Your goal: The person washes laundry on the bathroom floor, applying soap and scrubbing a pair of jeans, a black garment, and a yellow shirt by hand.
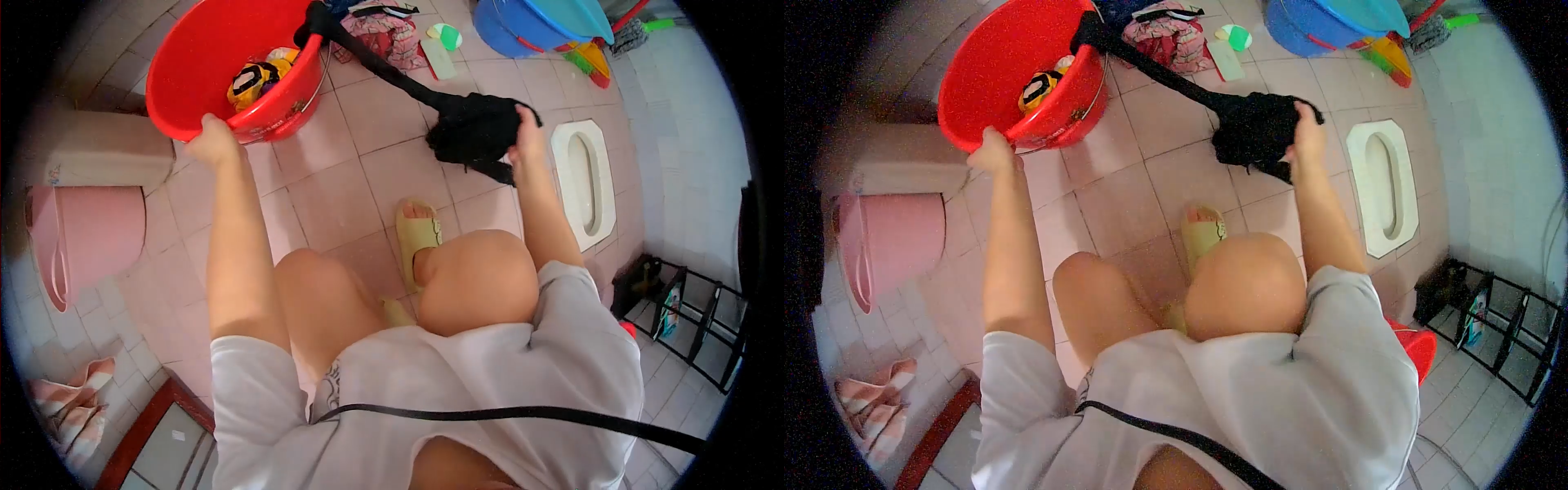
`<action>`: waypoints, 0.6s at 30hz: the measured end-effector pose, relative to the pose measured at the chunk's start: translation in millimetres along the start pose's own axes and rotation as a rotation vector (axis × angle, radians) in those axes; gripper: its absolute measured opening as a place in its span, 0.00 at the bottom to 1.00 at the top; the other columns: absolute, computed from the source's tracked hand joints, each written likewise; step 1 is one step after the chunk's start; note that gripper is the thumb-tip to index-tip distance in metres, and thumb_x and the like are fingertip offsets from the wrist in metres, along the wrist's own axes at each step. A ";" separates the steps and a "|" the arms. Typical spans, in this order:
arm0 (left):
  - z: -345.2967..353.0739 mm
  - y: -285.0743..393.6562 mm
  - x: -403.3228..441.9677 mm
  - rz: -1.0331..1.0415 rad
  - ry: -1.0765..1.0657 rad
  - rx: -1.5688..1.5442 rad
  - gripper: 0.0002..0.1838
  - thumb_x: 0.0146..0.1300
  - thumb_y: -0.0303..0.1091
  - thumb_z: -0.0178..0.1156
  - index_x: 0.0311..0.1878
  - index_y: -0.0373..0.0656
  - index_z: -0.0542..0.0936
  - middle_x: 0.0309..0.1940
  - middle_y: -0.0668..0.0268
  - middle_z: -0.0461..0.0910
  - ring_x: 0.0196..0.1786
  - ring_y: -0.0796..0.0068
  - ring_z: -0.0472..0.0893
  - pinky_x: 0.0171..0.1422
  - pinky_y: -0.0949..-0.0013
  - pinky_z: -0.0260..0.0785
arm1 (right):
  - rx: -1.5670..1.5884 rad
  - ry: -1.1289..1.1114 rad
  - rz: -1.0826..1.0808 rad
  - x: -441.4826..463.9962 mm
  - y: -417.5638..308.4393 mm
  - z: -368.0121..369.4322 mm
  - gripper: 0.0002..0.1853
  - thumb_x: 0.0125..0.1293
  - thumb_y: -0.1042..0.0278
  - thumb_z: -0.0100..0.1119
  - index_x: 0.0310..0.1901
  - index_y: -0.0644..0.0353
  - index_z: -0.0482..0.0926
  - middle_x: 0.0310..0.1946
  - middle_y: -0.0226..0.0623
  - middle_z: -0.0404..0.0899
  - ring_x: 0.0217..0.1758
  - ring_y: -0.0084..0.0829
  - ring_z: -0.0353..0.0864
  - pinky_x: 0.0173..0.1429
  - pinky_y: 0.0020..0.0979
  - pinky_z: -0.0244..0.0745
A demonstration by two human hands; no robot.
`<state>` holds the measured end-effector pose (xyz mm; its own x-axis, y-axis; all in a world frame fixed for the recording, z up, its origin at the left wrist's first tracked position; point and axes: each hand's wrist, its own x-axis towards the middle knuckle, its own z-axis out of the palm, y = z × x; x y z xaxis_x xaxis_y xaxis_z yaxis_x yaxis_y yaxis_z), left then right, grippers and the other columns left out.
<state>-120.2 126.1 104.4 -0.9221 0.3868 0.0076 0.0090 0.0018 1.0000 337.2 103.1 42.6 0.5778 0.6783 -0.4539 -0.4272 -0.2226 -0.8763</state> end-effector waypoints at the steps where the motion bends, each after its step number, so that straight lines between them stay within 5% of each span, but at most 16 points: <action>1: -1.8 1.3 -4.3 -0.049 -0.007 -0.097 0.24 0.53 0.28 0.59 0.50 0.22 0.65 0.47 0.46 0.74 0.46 0.57 0.78 0.50 0.61 0.73 | -0.069 0.053 0.105 25.8 30.9 -16.7 0.16 0.53 0.59 0.63 0.38 0.63 0.78 0.33 0.36 0.79 0.30 0.31 0.78 0.26 0.33 0.70; 3: -3.3 -5.2 -13.3 -0.047 -0.016 -0.206 0.35 0.60 0.46 0.62 0.52 0.25 0.57 0.53 0.44 0.67 0.48 0.59 0.76 0.48 0.64 0.74 | -0.018 0.113 0.201 9.1 56.8 -10.2 0.20 0.54 0.58 0.62 0.42 0.64 0.76 0.40 0.39 0.78 0.34 0.32 0.78 0.28 0.33 0.70; 5: -10.1 -11.8 -41.8 0.029 0.037 -0.096 0.31 0.59 0.46 0.63 0.45 0.27 0.61 0.50 0.46 0.67 0.46 0.61 0.75 0.45 0.64 0.74 | 0.024 0.107 0.310 -2.2 77.5 -8.1 0.22 0.55 0.58 0.61 0.46 0.65 0.74 0.44 0.41 0.78 0.39 0.35 0.78 0.36 0.37 0.72; 7: -11.8 -55.8 -78.1 0.190 0.015 0.380 0.25 0.59 0.44 0.62 0.40 0.30 0.63 0.41 0.51 0.70 0.42 0.65 0.74 0.43 0.65 0.72 | 0.181 -0.029 0.426 -11.2 98.0 -11.0 0.22 0.59 0.58 0.57 0.51 0.63 0.72 0.48 0.42 0.76 0.47 0.40 0.77 0.50 0.45 0.72; 8: -12.2 -51.3 -115.3 -0.043 -0.328 0.010 0.19 0.59 0.40 0.62 0.35 0.33 0.65 0.35 0.56 0.72 0.43 0.66 0.75 0.43 0.64 0.70 | 0.188 -0.022 0.429 -14.1 109.7 -13.6 0.22 0.59 0.58 0.57 0.51 0.63 0.72 0.48 0.42 0.76 0.47 0.40 0.77 0.50 0.45 0.72; 9: -9.9 -108.4 -124.9 0.161 -0.506 0.279 0.15 0.58 0.37 0.60 0.37 0.34 0.69 0.36 0.56 0.76 0.46 0.64 0.77 0.45 0.62 0.71 | 0.209 -0.056 0.597 -17.7 119.6 -16.8 0.21 0.60 0.58 0.55 0.51 0.62 0.72 0.48 0.42 0.76 0.47 0.41 0.77 0.52 0.46 0.72; 10: -2.5 -150.0 -136.7 -0.112 -0.823 0.563 0.19 0.55 0.41 0.63 0.42 0.35 0.73 0.43 0.54 0.78 0.49 0.63 0.77 0.49 0.61 0.70 | 0.230 -0.096 0.763 -22.8 125.3 -17.4 0.21 0.61 0.57 0.53 0.52 0.61 0.72 0.48 0.42 0.77 0.47 0.41 0.78 0.53 0.47 0.71; 11: 5.9 -143.7 -162.0 -0.274 -1.067 0.733 0.34 0.51 0.49 0.66 0.55 0.36 0.70 0.49 0.50 0.76 0.53 0.61 0.75 0.54 0.61 0.69 | 0.234 -0.094 0.764 -29.5 125.6 -16.9 0.21 0.61 0.57 0.53 0.52 0.61 0.72 0.48 0.42 0.77 0.47 0.41 0.78 0.53 0.47 0.71; 12: 13.1 -115.8 -185.3 -0.764 -1.055 0.744 0.47 0.45 0.55 0.70 0.63 0.36 0.64 0.55 0.49 0.72 0.58 0.60 0.73 0.59 0.62 0.67 | 0.199 -0.209 0.908 -38.8 124.2 -16.9 0.21 0.61 0.56 0.52 0.51 0.60 0.73 0.48 0.42 0.77 0.46 0.41 0.78 0.54 0.46 0.72; 15: 12.2 -143.7 -216.8 -0.883 -1.005 0.618 0.50 0.46 0.52 0.71 0.67 0.37 0.57 0.60 0.49 0.68 0.62 0.60 0.69 0.60 0.62 0.66 | 0.115 -0.392 1.077 -55.1 130.8 -20.5 0.22 0.61 0.54 0.51 0.51 0.60 0.73 0.47 0.42 0.78 0.45 0.41 0.78 0.54 0.44 0.72; 18: -4.1 -180.2 -224.6 -0.831 -1.270 0.333 0.40 0.50 0.43 0.70 0.63 0.38 0.64 0.55 0.51 0.73 0.58 0.59 0.73 0.58 0.62 0.67 | -0.108 -0.487 1.084 -68.9 123.0 -19.1 0.21 0.62 0.54 0.50 0.49 0.63 0.76 0.45 0.42 0.80 0.47 0.37 0.80 0.58 0.39 0.73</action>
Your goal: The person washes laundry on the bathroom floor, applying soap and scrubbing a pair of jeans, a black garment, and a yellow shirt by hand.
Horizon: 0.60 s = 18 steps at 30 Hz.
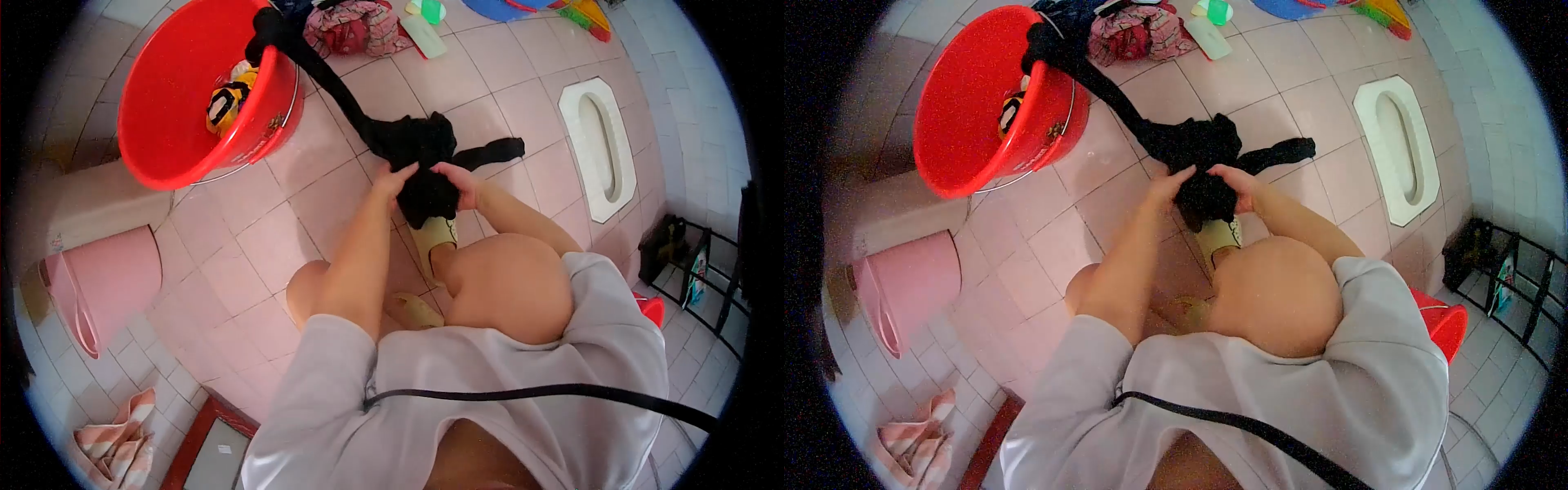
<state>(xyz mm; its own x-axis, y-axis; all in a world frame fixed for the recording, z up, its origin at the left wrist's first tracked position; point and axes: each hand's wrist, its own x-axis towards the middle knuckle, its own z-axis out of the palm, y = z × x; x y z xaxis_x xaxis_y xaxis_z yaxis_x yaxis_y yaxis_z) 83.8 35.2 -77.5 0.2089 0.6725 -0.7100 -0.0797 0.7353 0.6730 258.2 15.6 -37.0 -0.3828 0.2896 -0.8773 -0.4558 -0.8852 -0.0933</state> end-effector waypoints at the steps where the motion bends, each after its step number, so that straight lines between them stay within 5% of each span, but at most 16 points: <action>1: 0.5 0.4 -7.4 0.017 0.042 0.188 0.34 0.51 0.39 0.68 0.60 0.39 0.68 0.52 0.51 0.76 0.55 0.56 0.75 0.57 0.62 0.68 | -0.234 0.024 0.019 3.0 -2.7 -3.0 0.25 0.60 0.49 0.53 0.49 0.63 0.76 0.45 0.41 0.80 0.47 0.36 0.80 0.57 0.39 0.73; 2: -1.8 -3.7 -10.3 0.034 0.084 0.373 0.28 0.52 0.34 0.66 0.57 0.40 0.72 0.49 0.51 0.78 0.52 0.54 0.77 0.56 0.62 0.69 | -0.470 0.049 0.042 5.7 -6.0 -4.7 0.29 0.58 0.45 0.55 0.50 0.64 0.75 0.46 0.41 0.80 0.47 0.35 0.81 0.56 0.38 0.74; 3: -8.3 -15.7 -7.3 0.214 0.111 0.639 0.21 0.51 0.32 0.65 0.50 0.40 0.77 0.43 0.50 0.80 0.47 0.50 0.78 0.54 0.60 0.70 | -0.917 0.351 0.088 6.6 -17.8 -8.0 0.37 0.52 0.37 0.61 0.51 0.65 0.75 0.46 0.46 0.80 0.47 0.37 0.81 0.54 0.37 0.74; 5: 1.2 6.8 -34.9 0.252 0.111 0.914 0.21 0.51 0.33 0.65 0.50 0.41 0.77 0.44 0.50 0.79 0.47 0.50 0.78 0.53 0.59 0.70 | -1.748 0.538 -0.085 14.1 -47.0 -20.5 0.41 0.48 0.34 0.63 0.52 0.65 0.74 0.47 0.52 0.78 0.49 0.42 0.79 0.52 0.37 0.74; 7: 17.2 24.4 -61.2 0.460 0.094 1.248 0.18 0.52 0.36 0.64 0.46 0.42 0.78 0.43 0.54 0.78 0.46 0.54 0.78 0.50 0.56 0.71 | -1.669 0.884 -0.841 17.4 -51.8 -36.4 0.37 0.49 0.42 0.67 0.53 0.65 0.72 0.45 0.52 0.77 0.45 0.44 0.79 0.48 0.38 0.74; 8: 26.6 32.5 -71.0 0.585 0.003 1.334 0.15 0.51 0.37 0.65 0.41 0.43 0.78 0.39 0.57 0.76 0.45 0.55 0.76 0.49 0.57 0.71 | -1.661 0.876 -0.835 28.9 -55.0 -35.1 0.37 0.49 0.42 0.67 0.53 0.65 0.72 0.45 0.52 0.77 0.45 0.44 0.79 0.48 0.38 0.74; 10: 40.3 26.5 -76.6 0.748 -0.069 1.336 0.13 0.50 0.36 0.65 0.36 0.40 0.76 0.36 0.57 0.74 0.44 0.55 0.74 0.48 0.56 0.69 | -1.286 0.351 -0.975 59.3 -59.5 -21.6 0.35 0.51 0.46 0.68 0.54 0.64 0.70 0.44 0.50 0.78 0.44 0.42 0.79 0.48 0.38 0.74; 11: 47.2 22.3 -77.2 0.939 -0.179 1.169 0.13 0.50 0.36 0.65 0.35 0.39 0.75 0.36 0.57 0.74 0.44 0.54 0.74 0.48 0.56 0.69 | -1.187 0.403 -0.722 66.9 -54.4 -6.2 0.36 0.49 0.42 0.66 0.55 0.60 0.72 0.48 0.51 0.76 0.54 0.45 0.75 0.59 0.38 0.69; 12: 49.2 19.2 -78.0 1.121 -0.286 0.987 0.13 0.51 0.36 0.65 0.35 0.38 0.74 0.35 0.56 0.73 0.43 0.53 0.73 0.48 0.56 0.68 | -1.349 0.576 -0.679 68.9 -45.2 4.5 0.40 0.45 0.42 0.68 0.58 0.55 0.70 0.49 0.48 0.77 0.53 0.45 0.76 0.58 0.38 0.70; 14: 50.1 24.1 -91.6 0.925 -0.403 0.962 0.14 0.51 0.36 0.64 0.34 0.37 0.74 0.36 0.55 0.73 0.43 0.53 0.73 0.48 0.56 0.68 | -1.824 0.624 -0.440 76.1 -46.3 0.7 0.37 0.43 0.44 0.68 0.55 0.53 0.74 0.49 0.45 0.78 0.52 0.44 0.77 0.57 0.38 0.71; 15: 49.2 27.7 -99.0 0.727 -0.514 0.931 0.14 0.51 0.35 0.64 0.33 0.36 0.73 0.36 0.54 0.73 0.43 0.52 0.72 0.47 0.56 0.67 | -1.690 0.613 -0.465 76.1 -52.5 -5.9 0.33 0.42 0.51 0.66 0.53 0.54 0.76 0.46 0.46 0.79 0.49 0.42 0.79 0.56 0.36 0.72; 18: 22.8 34.9 -107.4 0.766 -0.328 0.997 0.14 0.52 0.35 0.63 0.36 0.35 0.73 0.39 0.53 0.74 0.45 0.51 0.73 0.49 0.56 0.68 | -1.087 0.710 -0.595 53.6 -79.4 -24.5 0.19 0.44 0.62 0.61 0.41 0.57 0.81 0.35 0.40 0.82 0.39 0.34 0.81 0.45 0.34 0.75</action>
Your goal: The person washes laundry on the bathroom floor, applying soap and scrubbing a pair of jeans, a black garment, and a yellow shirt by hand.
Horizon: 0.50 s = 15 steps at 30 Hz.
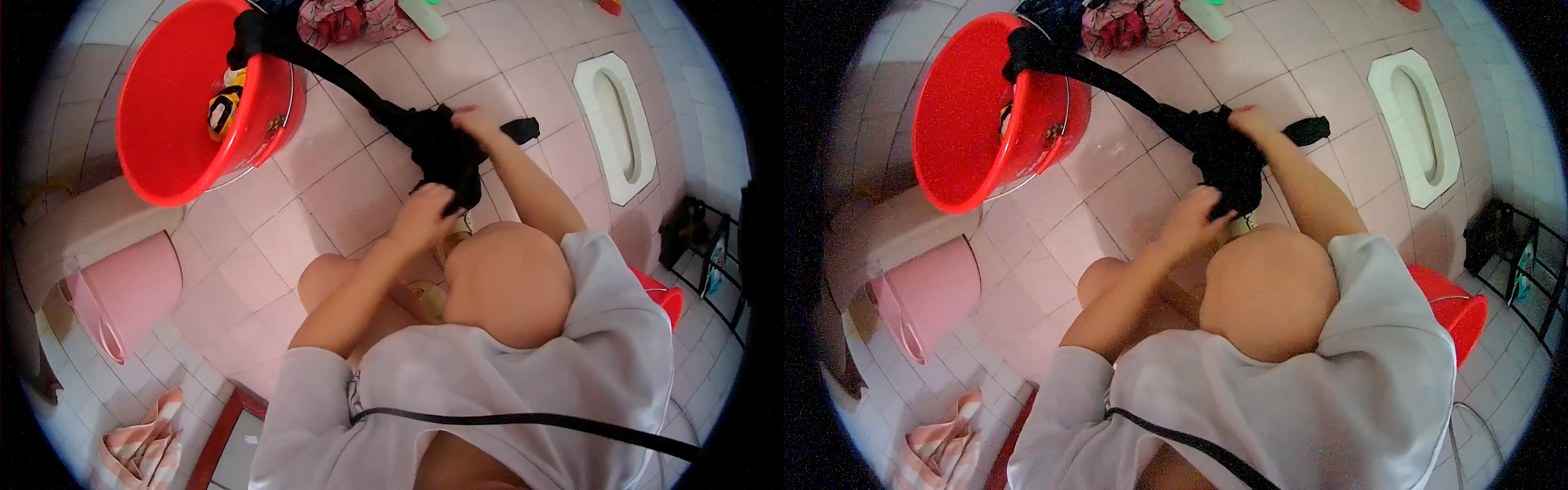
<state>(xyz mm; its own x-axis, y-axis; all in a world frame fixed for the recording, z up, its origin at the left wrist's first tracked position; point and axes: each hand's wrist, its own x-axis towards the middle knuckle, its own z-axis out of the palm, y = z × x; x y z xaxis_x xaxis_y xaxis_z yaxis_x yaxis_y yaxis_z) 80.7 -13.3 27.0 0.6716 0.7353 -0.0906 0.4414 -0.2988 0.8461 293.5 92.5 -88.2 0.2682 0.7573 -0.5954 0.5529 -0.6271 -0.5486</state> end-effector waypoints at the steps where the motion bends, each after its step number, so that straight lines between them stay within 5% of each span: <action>1: -5.4 -7.1 -7.2 -0.136 0.063 0.033 0.15 0.54 0.36 0.63 0.38 0.35 0.74 0.41 0.52 0.75 0.47 0.51 0.73 0.51 0.58 0.68 | 0.577 -0.092 0.261 2.0 -0.4 -18.5 0.11 0.47 0.66 0.57 0.34 0.59 0.79 0.30 0.36 0.80 0.35 0.33 0.80 0.43 0.35 0.75; 2: -9.0 -17.6 -14.5 -0.262 0.137 -0.001 0.17 0.52 0.37 0.65 0.40 0.36 0.75 0.43 0.52 0.75 0.48 0.51 0.74 0.52 0.58 0.68 | 1.087 -0.219 0.151 -4.1 -2.5 -34.3 0.08 0.47 0.70 0.56 0.31 0.61 0.76 0.29 0.35 0.76 0.31 0.32 0.75 0.38 0.31 0.72; 5: -23.0 -49.6 -26.5 -0.553 0.223 -0.062 0.21 0.48 0.37 0.68 0.43 0.36 0.76 0.44 0.52 0.76 0.49 0.53 0.75 0.53 0.59 0.69 | 1.264 -0.259 0.087 -42.5 -40.1 -56.2 0.09 0.47 0.71 0.54 0.32 0.63 0.76 0.30 0.36 0.77 0.34 0.32 0.76 0.42 0.33 0.73; 6: -28.0 -59.9 -25.5 -0.717 0.246 -0.089 0.23 0.45 0.37 0.70 0.43 0.36 0.77 0.45 0.52 0.76 0.49 0.53 0.76 0.52 0.59 0.69 | 1.343 -0.427 0.071 -52.8 -49.6 -54.4 0.10 0.48 0.72 0.53 0.33 0.64 0.76 0.32 0.36 0.77 0.36 0.33 0.76 0.45 0.34 0.73; 10: -39.2 -89.9 -22.6 -0.730 0.204 0.218 0.23 0.41 0.34 0.71 0.43 0.37 0.78 0.45 0.50 0.76 0.48 0.53 0.77 0.52 0.58 0.69 | 1.487 -0.796 -0.021 -95.9 -92.4 -53.9 0.12 0.52 0.70 0.53 0.39 0.65 0.76 0.37 0.38 0.79 0.42 0.35 0.78 0.52 0.37 0.74; 13: -51.7 -80.3 -17.9 -0.710 0.022 -0.065 0.20 0.40 0.32 0.71 0.39 0.35 0.78 0.46 0.48 0.76 0.49 0.50 0.76 0.52 0.58 0.70 | 1.496 -0.719 0.066 -82.3 -79.7 -60.3 0.12 0.57 0.67 0.55 0.42 0.63 0.77 0.41 0.39 0.79 0.45 0.37 0.78 0.55 0.40 0.73; 15: -50.4 -71.9 -18.4 -0.742 0.079 -0.040 0.28 0.39 0.32 0.71 0.47 0.35 0.75 0.50 0.46 0.73 0.52 0.49 0.74 0.54 0.59 0.69 | 1.514 -0.640 0.145 -67.3 -64.2 -58.1 0.12 0.58 0.66 0.57 0.43 0.60 0.77 0.41 0.39 0.80 0.47 0.37 0.78 0.56 0.39 0.72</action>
<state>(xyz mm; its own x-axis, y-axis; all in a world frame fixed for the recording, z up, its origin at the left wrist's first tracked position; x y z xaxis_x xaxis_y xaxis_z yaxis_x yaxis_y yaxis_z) 6.6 25.4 -5.7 0.1601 0.7771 -0.6087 0.7393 0.3142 0.5955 285.8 92.4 21.2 -0.3153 0.7279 -0.6089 -0.7731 -0.5692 -0.2801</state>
